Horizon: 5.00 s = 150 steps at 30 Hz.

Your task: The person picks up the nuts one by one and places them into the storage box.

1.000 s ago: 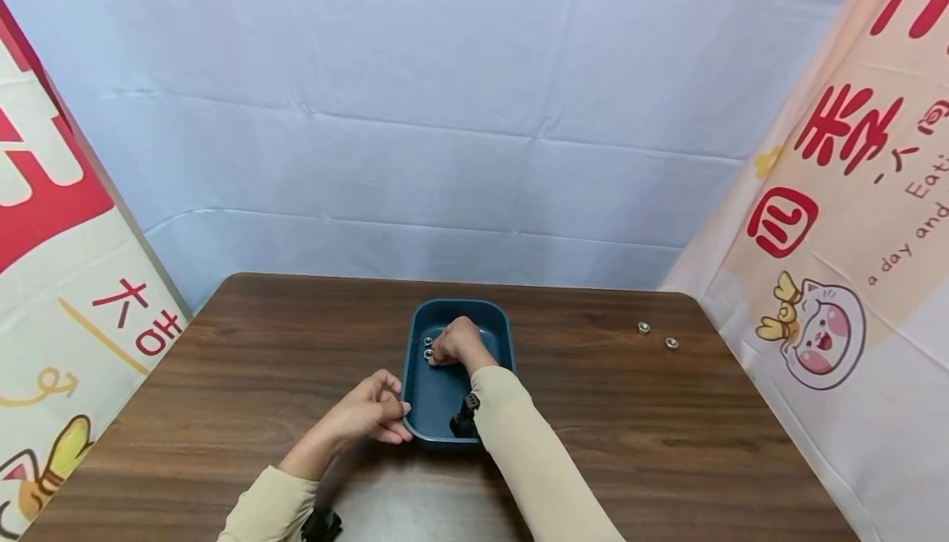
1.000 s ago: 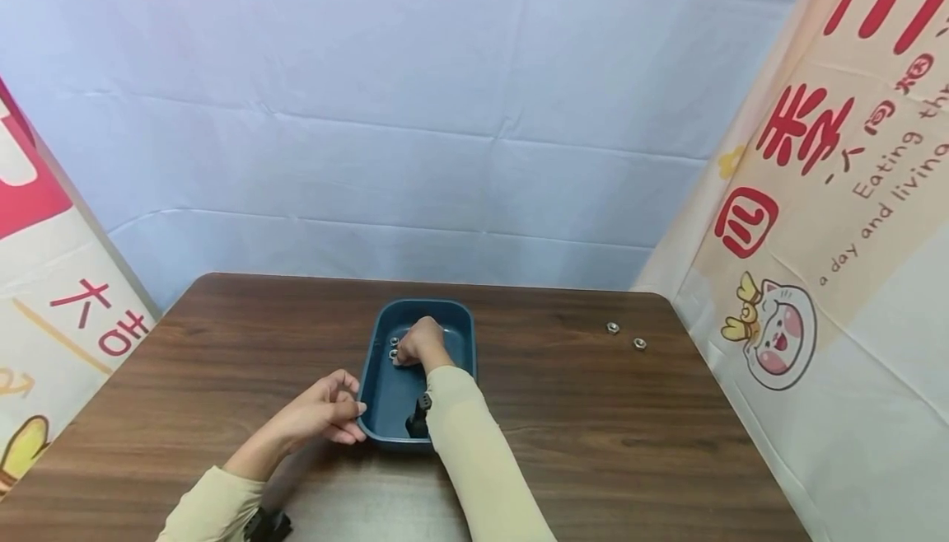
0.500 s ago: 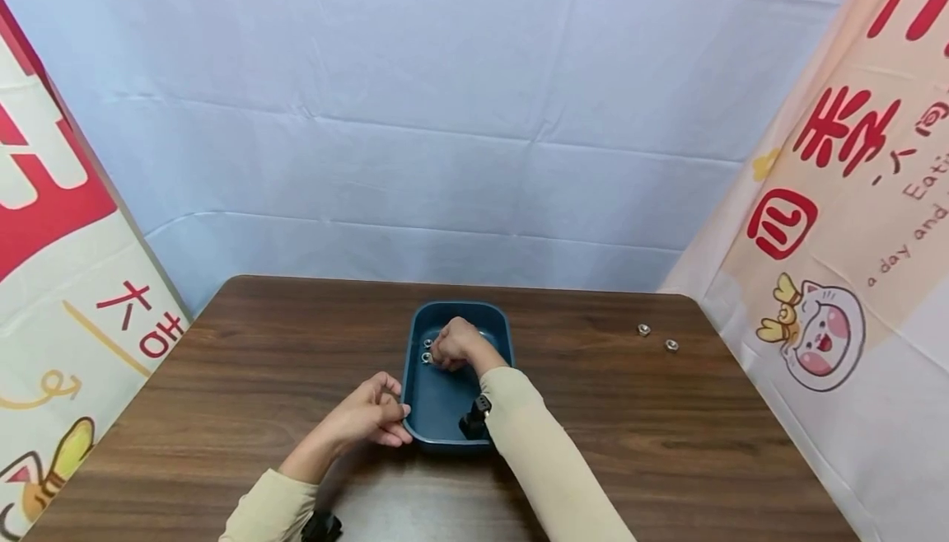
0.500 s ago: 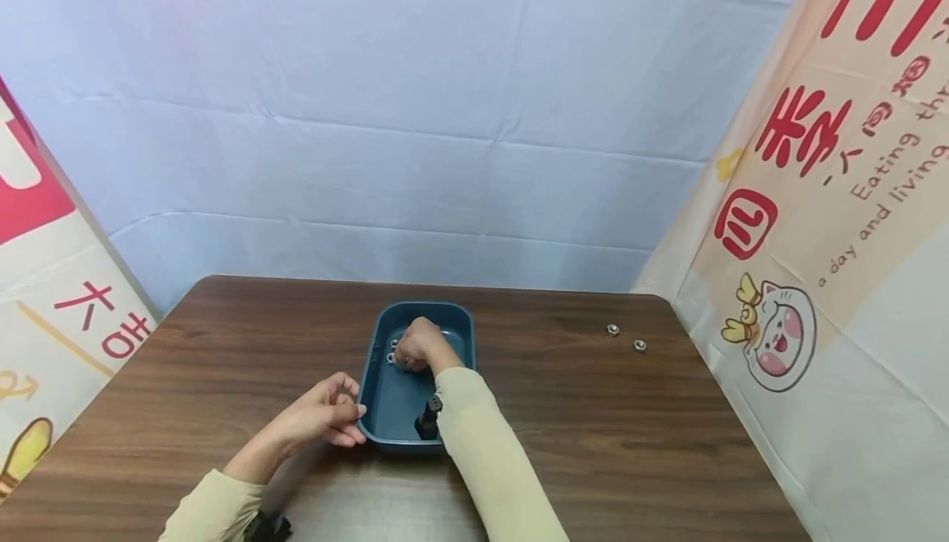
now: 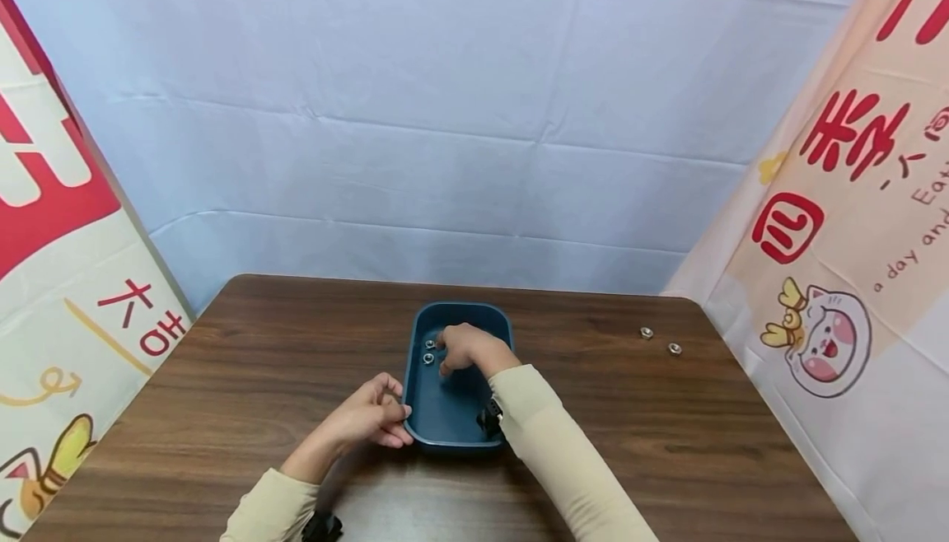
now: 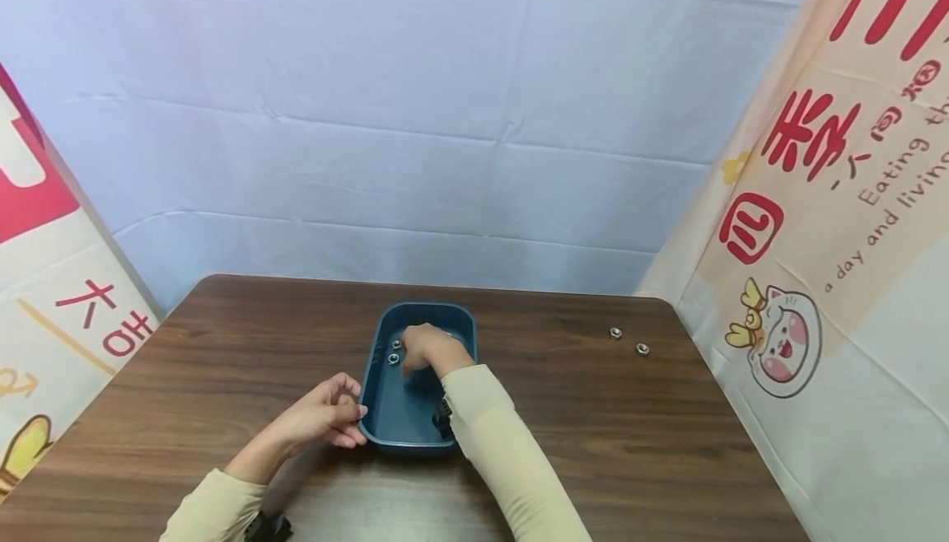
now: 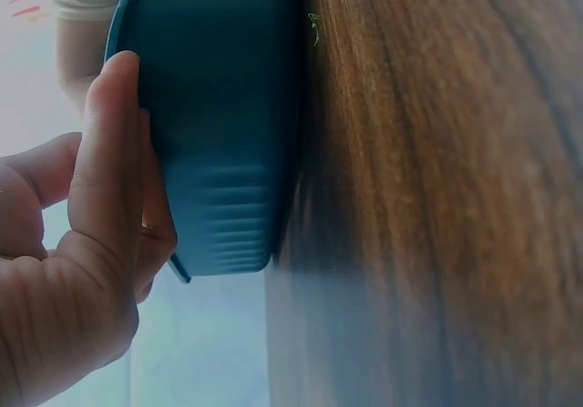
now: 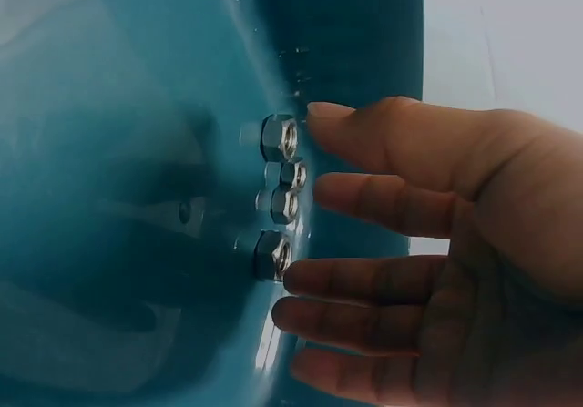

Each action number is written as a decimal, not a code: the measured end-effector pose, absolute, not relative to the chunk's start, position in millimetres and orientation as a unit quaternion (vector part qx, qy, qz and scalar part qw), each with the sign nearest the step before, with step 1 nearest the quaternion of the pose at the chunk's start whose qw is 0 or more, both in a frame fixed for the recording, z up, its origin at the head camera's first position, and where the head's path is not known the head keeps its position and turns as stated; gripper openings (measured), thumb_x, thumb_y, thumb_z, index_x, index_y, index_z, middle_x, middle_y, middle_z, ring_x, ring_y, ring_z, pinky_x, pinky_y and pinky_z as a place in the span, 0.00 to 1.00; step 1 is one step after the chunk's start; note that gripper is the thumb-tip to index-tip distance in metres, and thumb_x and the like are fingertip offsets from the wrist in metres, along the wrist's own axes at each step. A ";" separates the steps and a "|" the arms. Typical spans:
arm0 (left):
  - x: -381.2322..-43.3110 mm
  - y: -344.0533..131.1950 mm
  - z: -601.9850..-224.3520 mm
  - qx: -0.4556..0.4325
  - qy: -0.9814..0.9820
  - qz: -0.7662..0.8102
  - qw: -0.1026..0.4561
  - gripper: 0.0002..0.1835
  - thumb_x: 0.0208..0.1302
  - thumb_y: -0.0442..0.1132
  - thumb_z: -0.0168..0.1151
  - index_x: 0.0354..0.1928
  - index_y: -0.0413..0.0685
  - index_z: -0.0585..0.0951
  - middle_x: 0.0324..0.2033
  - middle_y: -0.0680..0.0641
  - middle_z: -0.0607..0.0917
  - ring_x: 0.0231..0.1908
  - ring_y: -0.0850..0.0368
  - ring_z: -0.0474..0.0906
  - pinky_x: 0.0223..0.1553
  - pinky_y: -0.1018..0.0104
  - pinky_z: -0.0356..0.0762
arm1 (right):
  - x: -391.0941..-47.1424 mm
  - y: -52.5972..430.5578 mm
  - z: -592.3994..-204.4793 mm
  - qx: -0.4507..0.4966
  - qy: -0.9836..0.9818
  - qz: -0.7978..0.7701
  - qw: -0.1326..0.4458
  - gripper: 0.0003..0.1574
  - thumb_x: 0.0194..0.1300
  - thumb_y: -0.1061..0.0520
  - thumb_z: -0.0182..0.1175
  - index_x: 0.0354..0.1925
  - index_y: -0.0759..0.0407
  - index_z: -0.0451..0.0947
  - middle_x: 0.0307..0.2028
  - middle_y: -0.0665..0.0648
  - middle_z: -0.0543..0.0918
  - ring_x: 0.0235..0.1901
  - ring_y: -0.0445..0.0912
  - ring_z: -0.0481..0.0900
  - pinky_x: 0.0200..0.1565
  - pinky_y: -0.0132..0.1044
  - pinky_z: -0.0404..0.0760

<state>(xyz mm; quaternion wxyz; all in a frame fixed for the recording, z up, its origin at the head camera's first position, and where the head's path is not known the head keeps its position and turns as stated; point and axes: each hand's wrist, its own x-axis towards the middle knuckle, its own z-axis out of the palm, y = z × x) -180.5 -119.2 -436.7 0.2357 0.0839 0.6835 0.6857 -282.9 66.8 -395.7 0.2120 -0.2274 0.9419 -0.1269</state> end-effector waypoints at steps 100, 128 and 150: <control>-181.2 -115.6 -439.3 0.081 0.679 0.703 0.195 0.15 0.59 0.25 0.55 0.41 0.32 0.59 0.27 0.43 0.71 0.20 0.53 0.76 0.27 0.59 0.82 | -241.4 321.0 -408.6 -0.126 0.981 -0.126 0.082 0.25 0.56 0.57 0.65 0.49 0.70 0.75 0.43 0.69 0.79 0.40 0.63 0.77 0.39 0.55 0.76; -181.0 -116.3 -439.5 0.081 0.698 0.686 0.189 0.16 0.57 0.26 0.56 0.41 0.34 0.59 0.24 0.44 0.73 0.21 0.55 0.74 0.22 0.62 0.79 | -256.2 388.0 -448.5 -0.025 0.964 -0.234 -0.121 0.17 0.60 0.61 0.59 0.44 0.72 0.74 0.37 0.71 0.77 0.34 0.63 0.75 0.34 0.57 0.74; -186.9 -118.0 -443.3 0.093 0.700 0.678 0.202 0.17 0.56 0.28 0.57 0.41 0.33 0.59 0.26 0.43 0.73 0.21 0.53 0.75 0.24 0.59 0.80 | -278.1 412.7 -478.9 0.268 0.748 -0.581 -0.175 0.45 0.57 0.55 0.65 0.68 0.61 0.57 0.66 0.62 0.60 0.64 0.52 0.59 0.60 0.37 0.65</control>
